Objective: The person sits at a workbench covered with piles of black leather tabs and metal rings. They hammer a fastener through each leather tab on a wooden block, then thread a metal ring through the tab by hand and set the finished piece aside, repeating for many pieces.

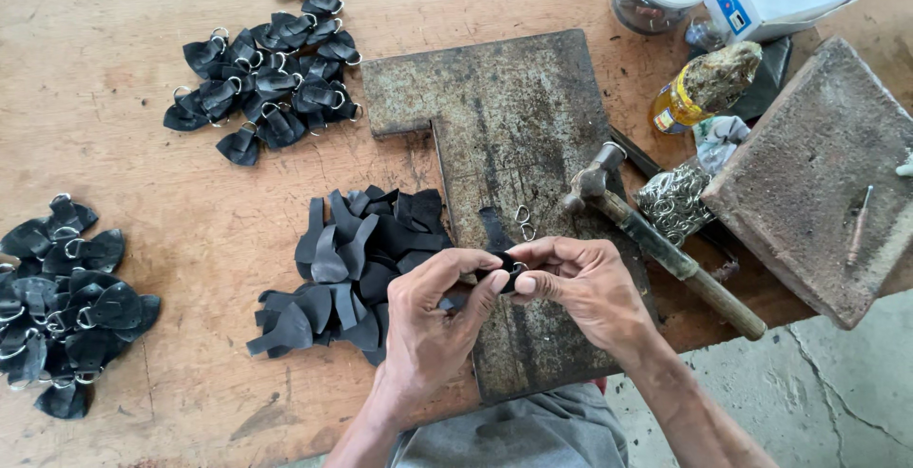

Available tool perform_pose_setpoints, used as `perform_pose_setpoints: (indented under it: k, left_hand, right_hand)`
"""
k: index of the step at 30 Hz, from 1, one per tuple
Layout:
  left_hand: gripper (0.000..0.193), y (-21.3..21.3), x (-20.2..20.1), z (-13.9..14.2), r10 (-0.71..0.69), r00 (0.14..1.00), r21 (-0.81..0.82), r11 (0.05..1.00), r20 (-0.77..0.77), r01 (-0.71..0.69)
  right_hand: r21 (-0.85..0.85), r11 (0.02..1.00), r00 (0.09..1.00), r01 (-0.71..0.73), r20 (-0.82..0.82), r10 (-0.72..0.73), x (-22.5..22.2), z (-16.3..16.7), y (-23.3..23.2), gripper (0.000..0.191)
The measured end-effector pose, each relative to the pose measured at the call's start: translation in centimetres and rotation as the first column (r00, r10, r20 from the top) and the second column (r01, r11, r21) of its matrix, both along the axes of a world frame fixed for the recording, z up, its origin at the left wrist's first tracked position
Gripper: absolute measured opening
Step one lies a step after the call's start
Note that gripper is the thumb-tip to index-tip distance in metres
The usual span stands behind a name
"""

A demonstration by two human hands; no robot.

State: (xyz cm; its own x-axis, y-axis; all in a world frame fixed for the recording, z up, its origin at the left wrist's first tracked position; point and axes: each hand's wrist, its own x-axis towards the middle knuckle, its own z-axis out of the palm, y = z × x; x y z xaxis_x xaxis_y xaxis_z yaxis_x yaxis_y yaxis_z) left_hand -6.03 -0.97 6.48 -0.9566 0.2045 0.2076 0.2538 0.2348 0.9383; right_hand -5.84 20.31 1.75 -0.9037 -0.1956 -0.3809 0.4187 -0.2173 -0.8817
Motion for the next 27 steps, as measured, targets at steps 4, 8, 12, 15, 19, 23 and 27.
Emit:
perform_pose_setpoints:
  k: [4,8,12,15,19,23,27]
  left_hand:
    - [0.023,0.1,0.2,-0.5,-0.007,1.000,0.040,0.999,0.008,0.006]
    - [0.025,0.0,-0.1,-1.6,-0.031,0.952,0.181,0.983,0.306,-0.026]
    - [0.031,-0.7,-0.8,-3.0,-0.215,0.853,0.429,0.903,0.475,-0.010]
    - [0.037,-0.8,-1.1,-3.8,-0.296,0.845,0.527,0.849,0.445,0.020]
    - [0.041,-0.8,-1.1,-4.3,-0.277,0.877,0.506,0.861,0.392,0.046]
    - [0.050,-0.8,-1.3,-4.4,-0.294,0.863,0.550,0.835,0.411,0.023]
    - [0.049,-0.7,-1.5,-4.5,-0.274,0.854,0.562,0.826,0.442,-0.026]
  right_hand:
    - [0.096,0.995,1.000,0.020,0.009,-0.021,0.2,-0.2,-0.3,0.041]
    - [0.134,0.991,0.998,0.008,-0.068,0.001,0.1,-0.5,-0.5,0.036]
    - [0.114,0.993,0.996,0.025,-0.083,-0.016,-0.3,-0.9,-0.4,0.032]
    - [0.097,0.995,0.995,0.025,-0.095,-0.016,-0.5,-1.0,-0.1,0.032]
    - [0.150,0.989,0.995,0.012,-0.097,0.003,-0.7,-1.1,0.2,0.031]
    - [0.138,0.990,0.994,0.029,-0.108,-0.014,-1.0,-1.4,0.2,0.030]
    - [0.091,0.994,0.991,0.056,-0.123,-0.045,-1.3,-1.7,0.2,0.029]
